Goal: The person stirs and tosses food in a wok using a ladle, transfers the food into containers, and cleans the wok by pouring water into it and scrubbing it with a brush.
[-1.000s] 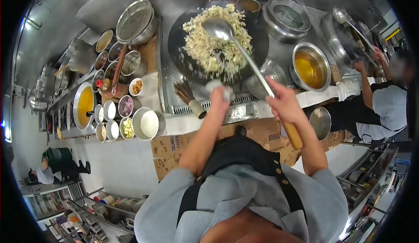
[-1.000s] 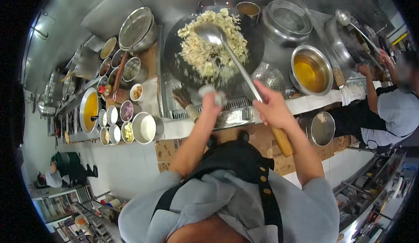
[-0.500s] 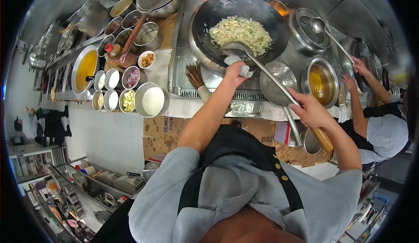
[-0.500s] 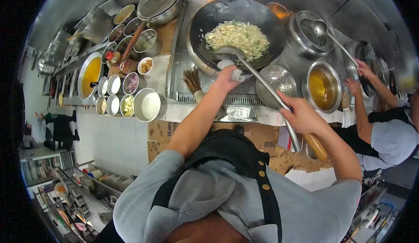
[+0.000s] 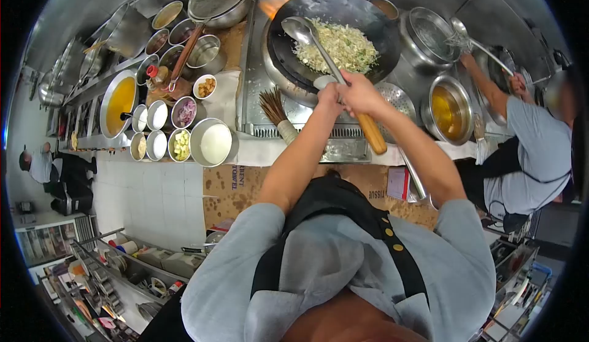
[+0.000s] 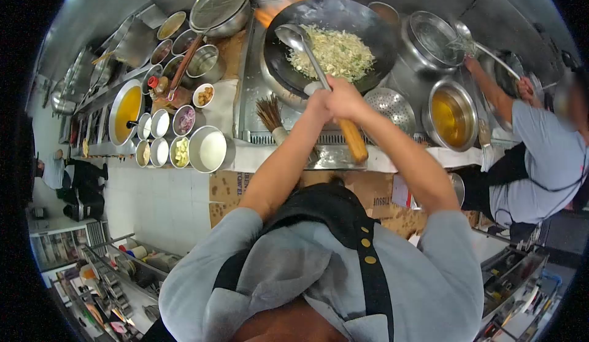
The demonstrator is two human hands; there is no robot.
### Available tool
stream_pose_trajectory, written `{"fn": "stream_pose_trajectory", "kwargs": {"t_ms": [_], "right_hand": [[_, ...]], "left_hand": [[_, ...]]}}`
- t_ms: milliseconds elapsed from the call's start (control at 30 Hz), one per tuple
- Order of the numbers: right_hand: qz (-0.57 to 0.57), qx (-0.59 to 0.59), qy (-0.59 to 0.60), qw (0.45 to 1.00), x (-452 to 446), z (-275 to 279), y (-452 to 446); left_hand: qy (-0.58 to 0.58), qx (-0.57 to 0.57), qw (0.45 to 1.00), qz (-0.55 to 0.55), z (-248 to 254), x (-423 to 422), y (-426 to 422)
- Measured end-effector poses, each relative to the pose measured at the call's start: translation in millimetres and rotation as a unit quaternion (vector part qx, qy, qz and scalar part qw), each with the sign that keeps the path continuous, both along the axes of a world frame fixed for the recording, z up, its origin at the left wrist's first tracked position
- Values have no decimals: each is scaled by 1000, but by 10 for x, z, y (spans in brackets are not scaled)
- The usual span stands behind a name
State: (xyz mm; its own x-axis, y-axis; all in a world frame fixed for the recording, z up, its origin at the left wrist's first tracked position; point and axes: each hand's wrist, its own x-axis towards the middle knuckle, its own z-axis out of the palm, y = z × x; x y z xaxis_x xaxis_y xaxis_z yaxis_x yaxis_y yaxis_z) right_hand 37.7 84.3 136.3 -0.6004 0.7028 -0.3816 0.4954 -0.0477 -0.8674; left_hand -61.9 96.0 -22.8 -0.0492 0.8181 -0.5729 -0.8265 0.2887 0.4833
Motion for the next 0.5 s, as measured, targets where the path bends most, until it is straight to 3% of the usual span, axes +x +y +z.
{"fn": "stream_pose_trajectory", "kwargs": {"t_ms": [67,167,300,367,433,500], "right_hand": [[41,54,-31,997,210,101,-10],[63,1,-139,988,689,635,-357],[82,135,-208,965,687,318,-111],[160,337,-131,919,1028,222,-4],[162,217,-241,932,1207,938,-371],[207,291,-290,888,1531,983,-548]], "left_hand": [[-74,-25,996,43,3,11,22],[-87,-26,995,33,-197,1,106],[-81,-57,995,33,-112,-5,99],[-89,-55,994,23,-94,-50,158],[-109,-55,992,16,-199,-58,122],[-119,-73,990,-1,-92,-99,169]]}}
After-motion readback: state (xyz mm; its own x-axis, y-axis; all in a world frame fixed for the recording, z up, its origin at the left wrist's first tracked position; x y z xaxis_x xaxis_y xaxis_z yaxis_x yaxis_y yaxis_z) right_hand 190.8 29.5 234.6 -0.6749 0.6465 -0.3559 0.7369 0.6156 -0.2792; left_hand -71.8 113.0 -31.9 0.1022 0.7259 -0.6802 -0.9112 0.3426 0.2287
